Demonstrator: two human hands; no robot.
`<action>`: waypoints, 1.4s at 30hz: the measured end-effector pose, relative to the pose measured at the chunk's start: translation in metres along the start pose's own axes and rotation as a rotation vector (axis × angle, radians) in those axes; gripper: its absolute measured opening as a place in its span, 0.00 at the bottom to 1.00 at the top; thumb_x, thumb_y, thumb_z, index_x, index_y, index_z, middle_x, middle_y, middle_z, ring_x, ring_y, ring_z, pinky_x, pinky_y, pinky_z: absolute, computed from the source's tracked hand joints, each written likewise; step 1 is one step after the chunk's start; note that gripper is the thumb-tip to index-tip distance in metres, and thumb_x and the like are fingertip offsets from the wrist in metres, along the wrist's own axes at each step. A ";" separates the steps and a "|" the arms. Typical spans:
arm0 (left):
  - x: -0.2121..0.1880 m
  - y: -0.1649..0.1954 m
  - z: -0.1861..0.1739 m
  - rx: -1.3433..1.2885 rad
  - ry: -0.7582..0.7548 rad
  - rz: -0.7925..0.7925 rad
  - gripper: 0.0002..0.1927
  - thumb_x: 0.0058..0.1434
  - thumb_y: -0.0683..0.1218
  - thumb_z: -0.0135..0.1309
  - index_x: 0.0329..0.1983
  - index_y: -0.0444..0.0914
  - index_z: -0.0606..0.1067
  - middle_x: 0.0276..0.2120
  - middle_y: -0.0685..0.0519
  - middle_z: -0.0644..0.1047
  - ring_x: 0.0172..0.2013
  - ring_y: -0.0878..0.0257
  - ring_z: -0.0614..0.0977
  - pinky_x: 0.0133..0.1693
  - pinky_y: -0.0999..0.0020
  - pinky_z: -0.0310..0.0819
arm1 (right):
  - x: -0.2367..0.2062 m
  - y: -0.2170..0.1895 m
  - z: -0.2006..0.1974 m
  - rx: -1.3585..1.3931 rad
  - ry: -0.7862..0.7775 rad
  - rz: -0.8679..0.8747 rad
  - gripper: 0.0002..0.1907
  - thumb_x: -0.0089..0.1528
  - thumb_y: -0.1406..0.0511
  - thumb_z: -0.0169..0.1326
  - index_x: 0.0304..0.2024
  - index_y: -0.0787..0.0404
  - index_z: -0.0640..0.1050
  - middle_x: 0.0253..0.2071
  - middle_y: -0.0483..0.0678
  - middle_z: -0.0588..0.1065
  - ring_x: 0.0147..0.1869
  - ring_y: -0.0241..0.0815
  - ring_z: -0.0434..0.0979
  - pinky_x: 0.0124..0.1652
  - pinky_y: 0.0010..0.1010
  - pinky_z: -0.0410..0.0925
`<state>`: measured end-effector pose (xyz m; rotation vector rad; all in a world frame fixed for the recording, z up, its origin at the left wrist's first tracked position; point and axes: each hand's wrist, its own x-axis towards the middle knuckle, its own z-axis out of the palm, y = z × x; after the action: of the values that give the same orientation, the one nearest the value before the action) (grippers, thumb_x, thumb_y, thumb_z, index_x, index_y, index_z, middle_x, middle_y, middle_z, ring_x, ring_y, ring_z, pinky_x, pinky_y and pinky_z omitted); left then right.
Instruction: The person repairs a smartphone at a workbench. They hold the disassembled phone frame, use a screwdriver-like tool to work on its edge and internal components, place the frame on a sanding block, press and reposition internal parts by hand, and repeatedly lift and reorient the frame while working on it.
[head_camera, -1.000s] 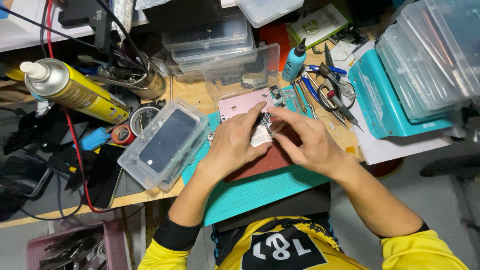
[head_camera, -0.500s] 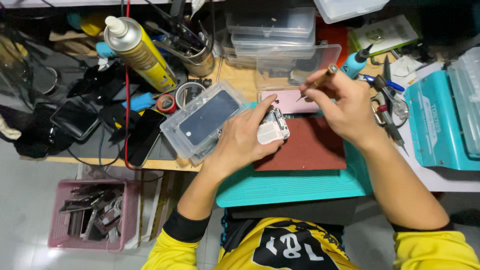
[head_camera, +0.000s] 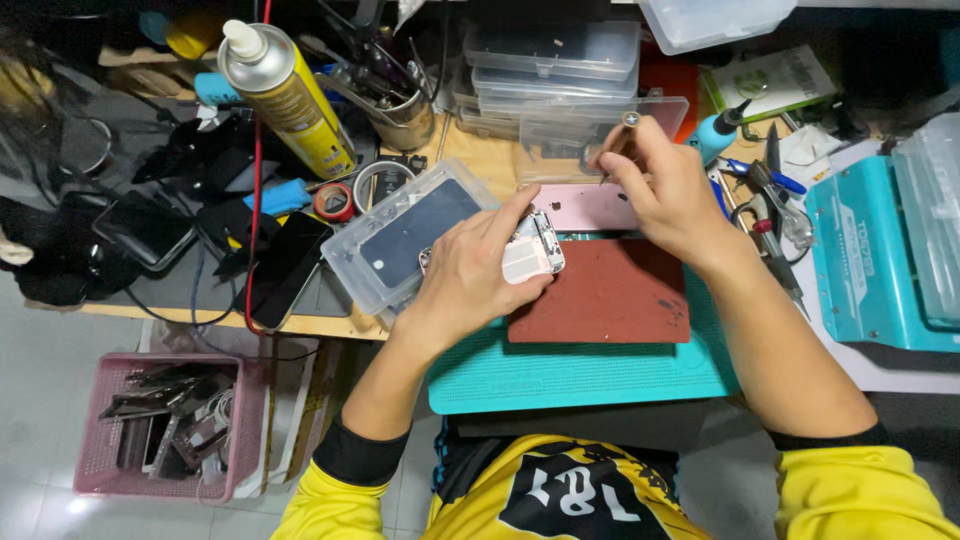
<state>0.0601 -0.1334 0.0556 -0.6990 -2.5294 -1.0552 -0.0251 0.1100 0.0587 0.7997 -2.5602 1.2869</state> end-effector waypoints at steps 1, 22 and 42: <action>0.002 0.000 0.003 0.001 0.003 0.022 0.43 0.50 0.50 0.68 0.69 0.36 0.65 0.47 0.41 0.79 0.45 0.45 0.82 0.47 0.54 0.76 | -0.009 -0.003 -0.008 0.046 0.031 0.012 0.05 0.72 0.70 0.50 0.47 0.68 0.73 0.40 0.57 0.79 0.43 0.46 0.81 0.42 0.35 0.73; -0.050 -0.031 -0.044 0.120 0.285 -0.157 0.44 0.50 0.47 0.69 0.70 0.36 0.63 0.58 0.43 0.75 0.56 0.46 0.77 0.57 0.56 0.71 | 0.016 -0.081 0.075 0.321 -0.172 -0.263 0.08 0.68 0.79 0.53 0.49 0.69 0.73 0.51 0.54 0.80 0.55 0.42 0.84 0.54 0.30 0.77; -0.036 -0.040 -0.050 0.143 0.262 -0.042 0.47 0.53 0.46 0.67 0.74 0.36 0.58 0.49 0.45 0.74 0.52 0.50 0.75 0.57 0.55 0.70 | 0.002 -0.079 0.068 0.314 -0.071 -0.233 0.13 0.68 0.80 0.53 0.52 0.71 0.65 0.52 0.61 0.78 0.58 0.48 0.82 0.55 0.34 0.79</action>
<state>0.0736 -0.2056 0.0504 -0.4387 -2.3725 -0.9033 0.0208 0.0175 0.0721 1.1812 -2.2568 1.6273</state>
